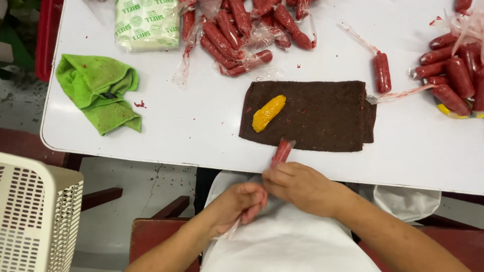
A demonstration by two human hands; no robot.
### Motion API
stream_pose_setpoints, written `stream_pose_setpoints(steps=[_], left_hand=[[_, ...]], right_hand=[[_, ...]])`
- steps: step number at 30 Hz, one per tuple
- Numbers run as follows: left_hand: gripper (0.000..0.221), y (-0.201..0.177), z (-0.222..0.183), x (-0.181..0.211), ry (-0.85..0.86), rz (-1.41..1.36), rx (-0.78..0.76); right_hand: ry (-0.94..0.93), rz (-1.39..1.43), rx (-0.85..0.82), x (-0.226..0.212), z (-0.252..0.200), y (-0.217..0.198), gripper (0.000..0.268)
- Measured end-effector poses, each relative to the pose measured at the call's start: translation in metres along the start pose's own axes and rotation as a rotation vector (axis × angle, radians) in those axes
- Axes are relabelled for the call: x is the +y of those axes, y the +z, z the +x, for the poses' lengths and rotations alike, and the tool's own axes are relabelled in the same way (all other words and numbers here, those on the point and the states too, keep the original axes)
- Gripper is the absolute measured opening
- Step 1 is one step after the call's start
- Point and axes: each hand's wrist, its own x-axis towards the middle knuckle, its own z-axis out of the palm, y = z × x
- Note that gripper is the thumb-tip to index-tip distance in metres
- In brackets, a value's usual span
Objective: Manually wrapping individual sausages in plastic film and twisting the ends to seal them on a production table.
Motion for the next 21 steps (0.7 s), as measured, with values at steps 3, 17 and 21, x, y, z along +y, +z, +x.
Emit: stream_pose_setpoints(steps=[3,17,21], left_hand=[[0.017,-0.007,-0.018,0.018,0.724,1.261,-0.192],[0.023,0.071,0.068,0.016,0.444,-0.156,-0.084],[0.02,0.062,0.049,0.055,0.402,-0.129,-0.135]], right_hand=[[-0.055,0.591,-0.065,-0.016,0.002,-0.076,0.028],[0.685,1.012,1.286,0.001,0.004,-0.008,0.007],[0.32,0.617,1.082,0.042,-0.014,-0.012,0.016]])
